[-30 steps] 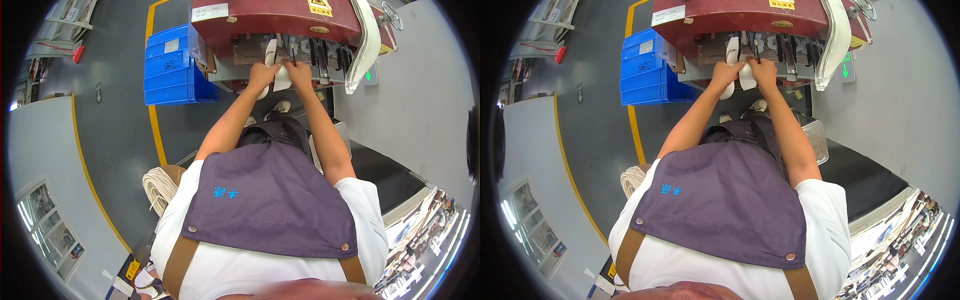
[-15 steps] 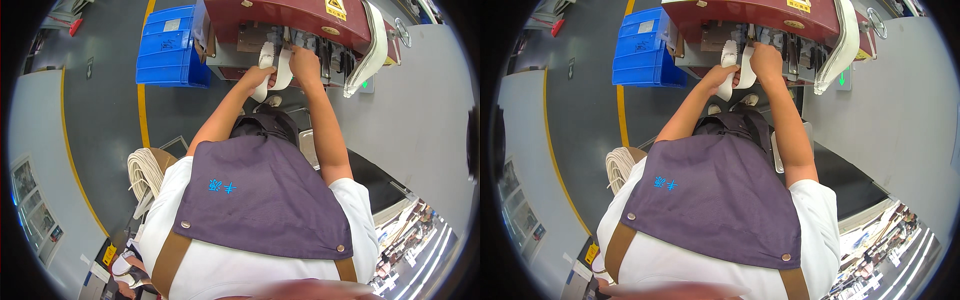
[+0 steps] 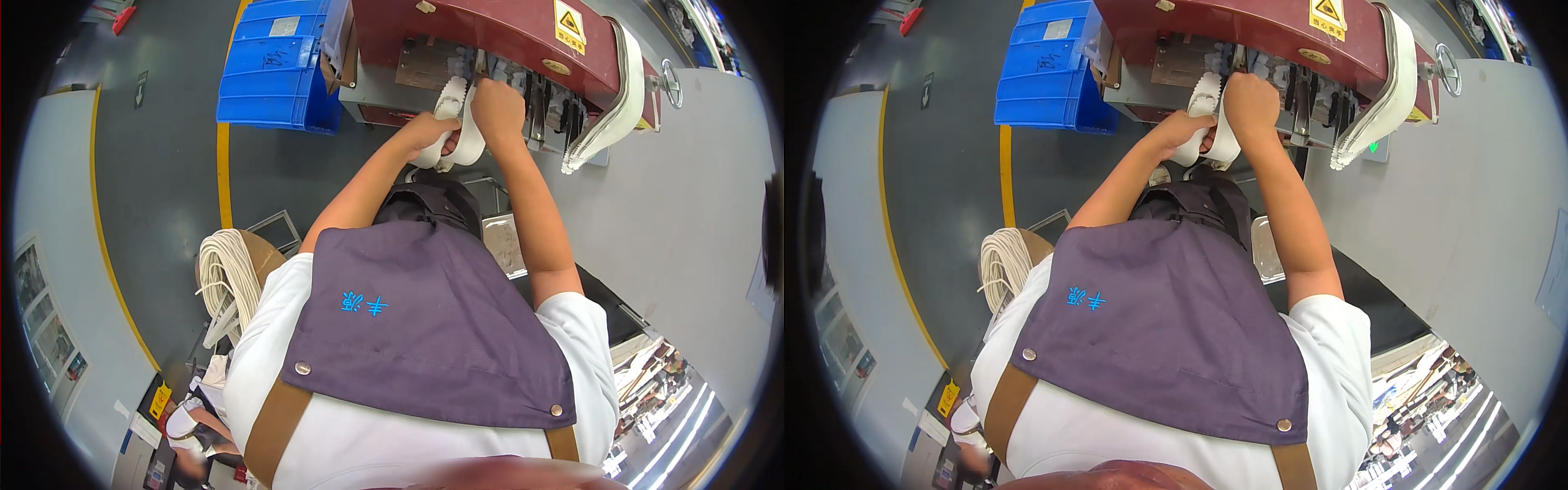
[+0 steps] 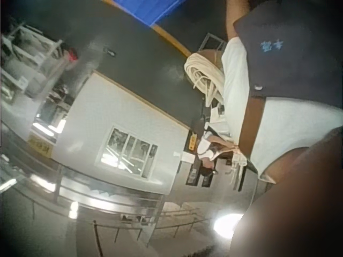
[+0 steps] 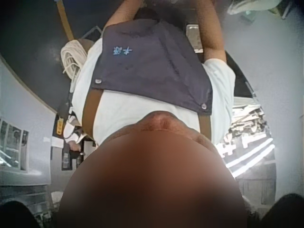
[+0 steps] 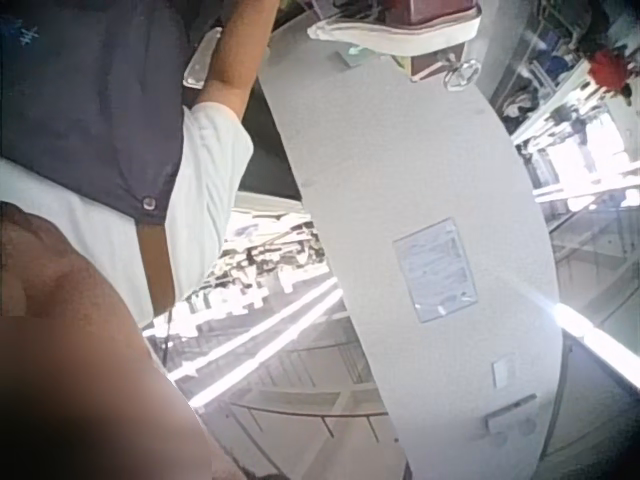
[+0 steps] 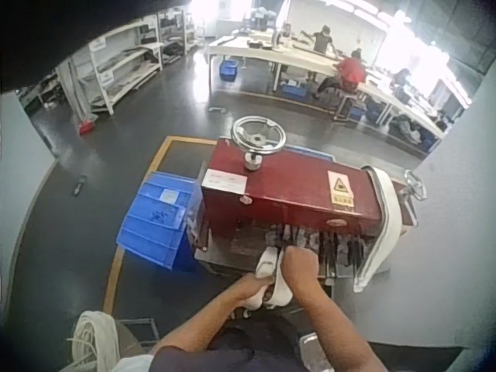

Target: The recorder is using a machine to process white leather strips in a workshop environment.

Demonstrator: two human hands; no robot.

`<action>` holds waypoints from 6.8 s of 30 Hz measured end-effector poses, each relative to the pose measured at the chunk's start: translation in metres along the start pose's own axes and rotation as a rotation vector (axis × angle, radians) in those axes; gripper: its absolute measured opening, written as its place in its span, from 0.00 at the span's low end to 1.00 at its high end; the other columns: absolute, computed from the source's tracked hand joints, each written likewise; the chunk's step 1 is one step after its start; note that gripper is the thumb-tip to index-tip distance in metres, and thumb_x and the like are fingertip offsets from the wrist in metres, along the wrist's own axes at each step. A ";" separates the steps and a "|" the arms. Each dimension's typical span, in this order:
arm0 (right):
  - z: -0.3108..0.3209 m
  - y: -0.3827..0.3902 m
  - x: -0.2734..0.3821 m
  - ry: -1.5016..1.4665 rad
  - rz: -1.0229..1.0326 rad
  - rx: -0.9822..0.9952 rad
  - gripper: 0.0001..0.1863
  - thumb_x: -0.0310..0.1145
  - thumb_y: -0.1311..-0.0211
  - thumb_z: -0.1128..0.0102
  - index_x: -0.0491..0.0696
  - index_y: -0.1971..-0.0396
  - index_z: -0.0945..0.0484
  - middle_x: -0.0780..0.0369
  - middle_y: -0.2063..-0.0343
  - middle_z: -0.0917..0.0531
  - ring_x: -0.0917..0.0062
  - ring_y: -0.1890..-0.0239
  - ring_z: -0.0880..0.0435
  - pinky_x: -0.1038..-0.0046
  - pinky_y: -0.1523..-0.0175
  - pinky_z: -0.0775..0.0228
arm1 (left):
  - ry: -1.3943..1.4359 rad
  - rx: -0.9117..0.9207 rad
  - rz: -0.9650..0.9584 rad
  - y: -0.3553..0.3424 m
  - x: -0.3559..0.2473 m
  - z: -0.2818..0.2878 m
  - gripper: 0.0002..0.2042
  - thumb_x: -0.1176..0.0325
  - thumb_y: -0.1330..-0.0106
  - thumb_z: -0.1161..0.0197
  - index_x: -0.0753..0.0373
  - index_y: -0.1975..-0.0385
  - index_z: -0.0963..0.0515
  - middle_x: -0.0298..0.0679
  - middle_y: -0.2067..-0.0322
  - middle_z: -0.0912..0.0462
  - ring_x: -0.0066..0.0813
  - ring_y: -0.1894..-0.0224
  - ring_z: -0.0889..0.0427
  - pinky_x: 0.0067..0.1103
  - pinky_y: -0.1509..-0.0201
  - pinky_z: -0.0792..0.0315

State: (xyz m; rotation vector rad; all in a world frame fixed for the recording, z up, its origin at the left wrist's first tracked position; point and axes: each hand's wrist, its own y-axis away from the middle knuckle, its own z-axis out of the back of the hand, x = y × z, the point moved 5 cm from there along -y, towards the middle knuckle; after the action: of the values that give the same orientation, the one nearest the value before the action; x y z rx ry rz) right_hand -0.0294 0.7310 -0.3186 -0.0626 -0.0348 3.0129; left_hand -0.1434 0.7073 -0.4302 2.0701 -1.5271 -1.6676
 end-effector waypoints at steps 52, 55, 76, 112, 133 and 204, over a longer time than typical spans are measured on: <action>0.012 0.078 0.009 -1.195 0.047 0.448 0.11 0.29 0.54 0.35 0.42 0.68 0.22 0.64 0.72 0.29 0.81 0.72 0.27 0.79 0.68 0.34 | 0.104 0.331 0.004 0.095 -0.003 -0.032 0.33 0.36 0.34 0.72 0.60 0.48 0.34 0.45 0.67 0.20 0.27 0.73 0.22 0.22 0.68 0.26; 0.005 0.081 0.009 -1.238 0.140 0.385 0.11 0.30 0.54 0.34 0.42 0.70 0.22 0.65 0.73 0.27 0.83 0.75 0.29 0.78 0.70 0.35 | 0.147 0.293 -0.010 0.093 -0.003 -0.032 0.35 0.34 0.36 0.68 0.59 0.44 0.38 0.44 0.67 0.22 0.27 0.74 0.22 0.22 0.70 0.26; 0.031 0.114 0.017 -0.847 0.190 -0.451 0.09 0.23 0.58 0.36 0.48 0.74 0.24 0.65 0.75 0.23 0.73 0.76 0.21 0.75 0.73 0.29 | 0.231 0.177 0.000 0.093 -0.006 -0.025 0.32 0.37 0.34 0.66 0.64 0.53 0.32 0.45 0.69 0.22 0.36 0.70 0.19 0.31 0.62 0.21; -0.067 0.072 -0.043 -1.733 -0.669 0.357 0.16 0.45 0.47 0.36 0.47 0.76 0.23 0.71 0.87 0.29 0.89 0.88 0.37 0.84 0.84 0.51 | -0.078 -0.193 -0.174 0.005 -0.039 -0.014 0.14 0.64 0.47 0.36 0.70 0.69 0.23 0.41 0.74 0.21 0.31 0.75 0.22 0.23 0.71 0.29; -0.069 0.066 -0.048 -1.574 -0.757 0.408 0.15 0.42 0.48 0.37 0.45 0.79 0.24 0.68 0.89 0.29 0.86 0.89 0.36 0.79 0.85 0.50 | 0.113 -0.274 -0.020 -0.015 -0.037 -0.013 0.12 0.66 0.46 0.40 0.71 0.70 0.25 0.43 0.77 0.22 0.31 0.78 0.22 0.26 0.73 0.27; -0.073 0.034 -0.050 -0.956 -0.597 0.041 0.22 0.48 0.51 0.41 0.40 0.77 0.19 0.48 0.77 0.19 0.53 0.70 0.20 0.61 0.64 0.31 | -0.300 -0.346 -0.217 -0.019 -0.049 -0.006 0.14 0.63 0.46 0.35 0.71 0.74 0.21 0.41 0.78 0.20 0.24 0.77 0.22 0.18 0.73 0.30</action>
State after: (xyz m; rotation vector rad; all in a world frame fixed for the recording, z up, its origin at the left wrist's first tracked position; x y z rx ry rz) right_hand 0.0187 0.6927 -0.3908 1.1471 -0.0660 2.1819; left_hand -0.1220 0.7484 -0.4053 1.9214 -0.9985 -2.2201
